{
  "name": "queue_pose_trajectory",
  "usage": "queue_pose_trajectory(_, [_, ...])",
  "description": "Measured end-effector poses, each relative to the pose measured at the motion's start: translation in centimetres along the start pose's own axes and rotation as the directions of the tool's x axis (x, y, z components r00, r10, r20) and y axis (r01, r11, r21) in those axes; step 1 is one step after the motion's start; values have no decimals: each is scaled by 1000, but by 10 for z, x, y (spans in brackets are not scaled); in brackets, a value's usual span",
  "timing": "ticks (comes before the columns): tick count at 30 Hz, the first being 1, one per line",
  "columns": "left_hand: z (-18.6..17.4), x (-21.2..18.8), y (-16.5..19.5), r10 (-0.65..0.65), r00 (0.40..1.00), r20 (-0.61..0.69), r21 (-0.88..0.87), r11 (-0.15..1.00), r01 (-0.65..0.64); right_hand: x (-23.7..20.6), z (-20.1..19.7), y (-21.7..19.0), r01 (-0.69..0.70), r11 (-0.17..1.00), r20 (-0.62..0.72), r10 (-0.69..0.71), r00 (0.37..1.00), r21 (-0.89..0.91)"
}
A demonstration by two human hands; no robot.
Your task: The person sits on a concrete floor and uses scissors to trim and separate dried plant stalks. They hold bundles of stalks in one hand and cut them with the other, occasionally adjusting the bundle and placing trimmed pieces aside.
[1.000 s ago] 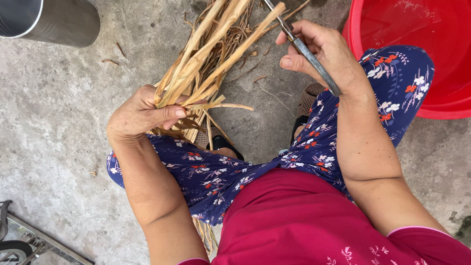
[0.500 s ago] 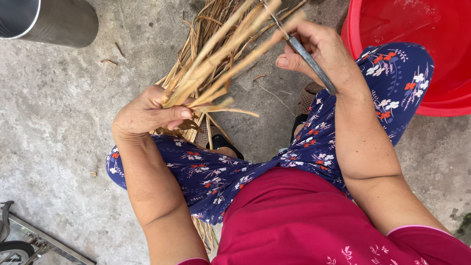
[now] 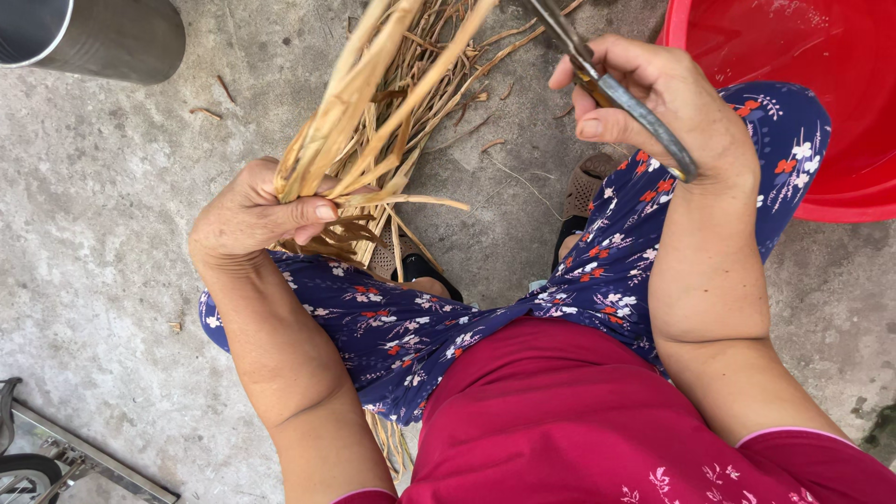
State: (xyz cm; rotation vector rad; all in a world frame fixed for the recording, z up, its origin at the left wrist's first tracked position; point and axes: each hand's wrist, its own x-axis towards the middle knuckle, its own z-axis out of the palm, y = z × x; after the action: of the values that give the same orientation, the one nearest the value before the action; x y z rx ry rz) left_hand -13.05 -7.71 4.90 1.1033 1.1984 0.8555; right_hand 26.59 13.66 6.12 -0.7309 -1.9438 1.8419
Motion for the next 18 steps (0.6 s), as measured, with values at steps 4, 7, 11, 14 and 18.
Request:
queue_pose_trajectory(4, [9,6,9,-80,997,18,-6,997,80,5,2,5,-72,997,-11,72,997,-26])
queue_pose_trajectory(7, [13,9,18,-117,993,21,39,992,117,8,3,6,-8,997,0,8,1000,-81])
queue_pose_trajectory(11, [17,11,25,-201,979,19,175,965,194,10,5,5,-22,988,-22,19,1000,-152])
queue_pose_trajectory(14, [21,14,25,-128,991,38,161,980,121,10,9,5,-37,988,-89,24,996,-147])
queue_pose_trajectory(18, [23,15,23,-203,978,47,146,970,194,9,12,7,-100,923,-144,49,988,-372])
